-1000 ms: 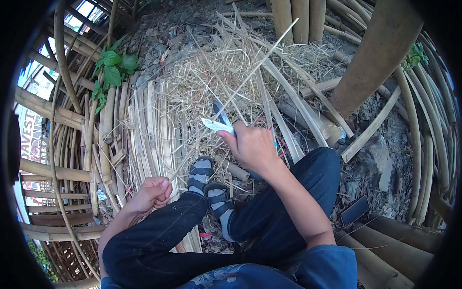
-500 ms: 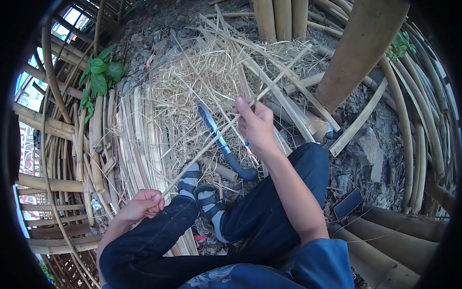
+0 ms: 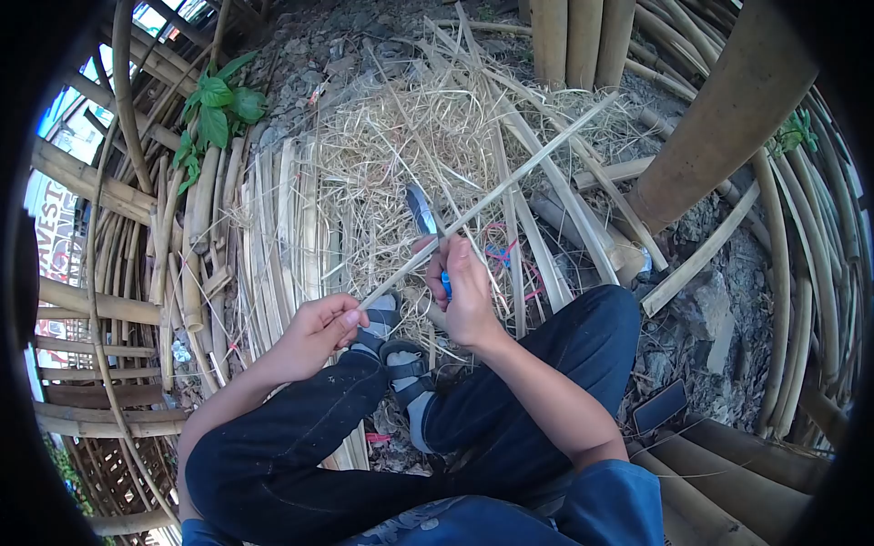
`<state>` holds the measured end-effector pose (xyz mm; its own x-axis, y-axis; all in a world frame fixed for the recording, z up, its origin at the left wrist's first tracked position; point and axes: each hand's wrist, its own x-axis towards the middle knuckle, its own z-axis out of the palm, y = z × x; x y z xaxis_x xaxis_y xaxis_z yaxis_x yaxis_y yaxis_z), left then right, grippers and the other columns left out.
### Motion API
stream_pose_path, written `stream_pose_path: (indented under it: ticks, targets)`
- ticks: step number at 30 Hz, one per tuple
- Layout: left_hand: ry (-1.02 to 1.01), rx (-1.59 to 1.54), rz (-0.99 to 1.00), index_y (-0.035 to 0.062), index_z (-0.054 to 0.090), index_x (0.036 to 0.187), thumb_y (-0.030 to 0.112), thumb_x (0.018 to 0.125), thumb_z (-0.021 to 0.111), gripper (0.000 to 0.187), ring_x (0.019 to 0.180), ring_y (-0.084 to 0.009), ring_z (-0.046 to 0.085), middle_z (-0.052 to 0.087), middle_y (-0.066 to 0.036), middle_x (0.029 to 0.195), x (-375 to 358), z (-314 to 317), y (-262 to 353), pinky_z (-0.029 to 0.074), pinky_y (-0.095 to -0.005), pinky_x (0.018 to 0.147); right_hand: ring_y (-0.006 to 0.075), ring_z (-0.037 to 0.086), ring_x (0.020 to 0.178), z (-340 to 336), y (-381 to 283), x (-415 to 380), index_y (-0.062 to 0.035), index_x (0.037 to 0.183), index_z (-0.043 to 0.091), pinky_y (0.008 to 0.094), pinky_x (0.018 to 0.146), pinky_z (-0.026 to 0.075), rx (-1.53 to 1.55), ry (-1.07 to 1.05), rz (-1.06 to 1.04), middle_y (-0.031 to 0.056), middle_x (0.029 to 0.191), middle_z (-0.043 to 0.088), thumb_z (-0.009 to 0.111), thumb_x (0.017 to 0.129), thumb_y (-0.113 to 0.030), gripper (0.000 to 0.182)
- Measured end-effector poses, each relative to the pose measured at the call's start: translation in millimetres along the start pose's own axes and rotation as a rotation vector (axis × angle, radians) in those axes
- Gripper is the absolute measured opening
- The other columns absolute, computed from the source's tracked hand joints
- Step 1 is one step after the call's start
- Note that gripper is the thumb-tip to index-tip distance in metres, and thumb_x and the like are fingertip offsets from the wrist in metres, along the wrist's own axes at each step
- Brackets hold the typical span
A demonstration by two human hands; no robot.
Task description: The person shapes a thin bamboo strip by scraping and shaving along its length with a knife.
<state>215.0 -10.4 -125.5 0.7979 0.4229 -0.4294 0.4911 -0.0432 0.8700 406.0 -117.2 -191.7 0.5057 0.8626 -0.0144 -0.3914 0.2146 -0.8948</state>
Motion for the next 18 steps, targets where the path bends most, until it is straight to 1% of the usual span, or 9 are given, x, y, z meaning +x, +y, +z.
stream_pose_path:
  ticks: [1, 3, 4, 5, 7, 9, 12, 15, 18]
  targets:
    - [0.022, -0.053, 0.008, 0.0004, 0.058, 0.096, 0.018, 0.101, 0.046, 0.021, 0.063, -0.0047, 0.042, 0.046, 0.003, 0.069, 0, -1, 0, 0.037, -0.0211, 0.058, 0.0039, 0.036, 0.052, 5, 6, -5, -0.0026, 0.087, 0.055, 0.0228, 0.048, 0.030, -0.135, -0.001, -0.001, -0.0041, 0.057, 0.040, 0.044, 0.101, -0.040, 0.042]
    - [0.043, -0.103, 0.011, 0.0009, 0.058, 0.094, 0.017, 0.101, 0.046, 0.021, 0.063, -0.0045, 0.042, 0.045, 0.004, 0.068, -2, -3, -2, 0.036, -0.0209, 0.057, 0.0048, 0.039, 0.056, 14, 19, -14, -0.0027, 0.084, 0.056, 0.0243, 0.051, 0.031, -0.169, -0.248, 0.157, -0.0033, 0.060, 0.044, 0.045, 0.100, -0.039, 0.041]
    - [0.048, -0.168, -0.012, 0.0013, 0.058, 0.094, 0.017, 0.100, 0.047, 0.020, 0.060, -0.0036, 0.039, 0.047, 0.004, 0.069, -3, -5, -3, 0.032, -0.0200, 0.053, 0.0048, 0.043, 0.055, 20, 21, -18, -0.0032, 0.081, 0.057, 0.0226, 0.051, 0.033, -0.142, -0.377, 0.248, -0.0027, 0.062, 0.049, 0.048, 0.100, -0.035, 0.038]
    - [0.054, -0.232, -0.038, 0.0018, 0.058, 0.095, 0.016, 0.100, 0.047, 0.019, 0.057, -0.0027, 0.037, 0.048, 0.004, 0.070, -5, -7, -4, 0.029, -0.0191, 0.049, 0.0048, 0.043, 0.055, 24, 19, -19, -0.0032, 0.081, 0.057, 0.0226, 0.051, 0.033, -0.136, -0.378, 0.249, -0.0027, 0.062, 0.049, 0.048, 0.100, -0.035, 0.038]
    - [0.033, -0.152, -0.039, 0.0018, 0.058, 0.093, 0.016, 0.099, 0.049, 0.018, 0.055, -0.0024, 0.037, 0.050, 0.003, 0.070, -9, -12, -5, 0.028, -0.0187, 0.048, 0.0042, 0.046, 0.054, 32, 8, -22, -0.0025, 0.084, 0.060, 0.0207, 0.050, 0.035, 0.007, -0.564, 0.465, -0.0024, 0.063, 0.051, 0.050, 0.100, -0.030, 0.033]
    - [0.011, -0.079, -0.038, 0.0018, 0.058, 0.090, 0.016, 0.098, 0.051, 0.018, 0.054, -0.0021, 0.036, 0.051, 0.003, 0.070, -12, -13, -4, 0.028, -0.0184, 0.048, 0.0038, 0.048, 0.054, 29, 0, -18, -0.0013, 0.085, 0.062, 0.0193, 0.050, 0.036, -0.015, -0.580, 0.485, -0.0022, 0.063, 0.053, 0.052, 0.099, -0.024, 0.029]
    - [0.003, -0.163, -0.004, 0.0014, 0.058, 0.087, 0.017, 0.096, 0.053, 0.019, 0.054, -0.0017, 0.037, 0.053, 0.002, 0.068, -15, -14, 2, 0.027, -0.0179, 0.047, 0.0039, 0.047, 0.054, 30, -4, -20, 0.0010, 0.080, 0.065, 0.0212, 0.050, 0.038, -0.143, -0.541, 0.349, -0.0013, 0.060, 0.054, 0.058, 0.095, -0.019, 0.026]
    - [-0.009, -0.095, -0.058, 0.0027, 0.057, 0.082, 0.013, 0.096, 0.050, 0.018, 0.056, -0.0040, 0.038, 0.046, 0.003, 0.063, -21, -20, 8, 0.031, -0.0204, 0.051, 0.0042, 0.047, 0.055, 30, -19, -20, 0.0025, 0.079, 0.066, 0.0219, 0.051, 0.038, -0.200, -0.442, 0.278, -0.0005, 0.062, 0.056, 0.060, 0.094, -0.018, 0.026]
    - [-0.015, -0.162, -0.083, 0.0037, 0.054, 0.079, 0.020, 0.100, 0.046, 0.028, 0.053, -0.0036, 0.033, 0.041, 0.004, 0.059, -26, -23, 14, 0.026, -0.0204, 0.048, 0.0047, 0.047, 0.056, 14, -24, -8, 0.0039, 0.077, 0.066, 0.0221, 0.052, 0.040, -0.246, -0.365, 0.234, 0.0000, 0.063, 0.057, 0.062, 0.093, -0.017, 0.026]
